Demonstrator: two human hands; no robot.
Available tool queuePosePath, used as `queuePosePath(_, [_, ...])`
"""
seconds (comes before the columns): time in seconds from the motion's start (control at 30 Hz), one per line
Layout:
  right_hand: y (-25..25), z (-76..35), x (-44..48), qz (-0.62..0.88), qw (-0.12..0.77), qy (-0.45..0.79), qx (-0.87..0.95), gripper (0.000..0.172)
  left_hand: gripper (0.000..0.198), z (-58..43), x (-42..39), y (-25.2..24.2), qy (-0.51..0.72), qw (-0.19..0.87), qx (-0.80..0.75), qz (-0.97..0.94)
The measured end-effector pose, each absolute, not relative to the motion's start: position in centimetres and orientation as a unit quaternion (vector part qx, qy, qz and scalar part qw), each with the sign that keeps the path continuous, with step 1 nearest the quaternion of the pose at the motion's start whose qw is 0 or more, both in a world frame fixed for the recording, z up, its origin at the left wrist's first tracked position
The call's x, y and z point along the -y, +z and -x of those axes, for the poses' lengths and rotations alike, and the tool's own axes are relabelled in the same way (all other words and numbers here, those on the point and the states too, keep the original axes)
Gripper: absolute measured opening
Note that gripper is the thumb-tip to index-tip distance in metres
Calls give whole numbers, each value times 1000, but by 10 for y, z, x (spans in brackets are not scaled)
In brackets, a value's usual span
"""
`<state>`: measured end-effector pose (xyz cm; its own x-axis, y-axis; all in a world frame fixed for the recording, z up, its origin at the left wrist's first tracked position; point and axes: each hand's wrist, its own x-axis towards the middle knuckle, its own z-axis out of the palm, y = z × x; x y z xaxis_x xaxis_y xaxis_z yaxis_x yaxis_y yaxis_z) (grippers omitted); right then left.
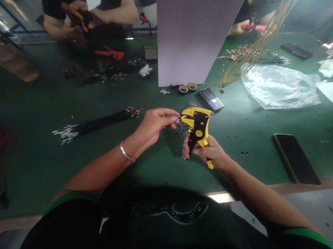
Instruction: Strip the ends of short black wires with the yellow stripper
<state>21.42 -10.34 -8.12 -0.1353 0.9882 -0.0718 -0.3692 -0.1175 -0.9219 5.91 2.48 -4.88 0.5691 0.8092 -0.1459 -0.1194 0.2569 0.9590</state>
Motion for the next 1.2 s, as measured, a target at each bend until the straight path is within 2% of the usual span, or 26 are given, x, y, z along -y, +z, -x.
queuePosePath(0.47, [-85,-218,102,372,531,634,421,26,10,-57,-25,-49,288,777,-311,-465])
queuePosePath(1.2, [-92,-219,101,398,552,604,415,30,11,-63,-14,-50,389,670,-336,-536])
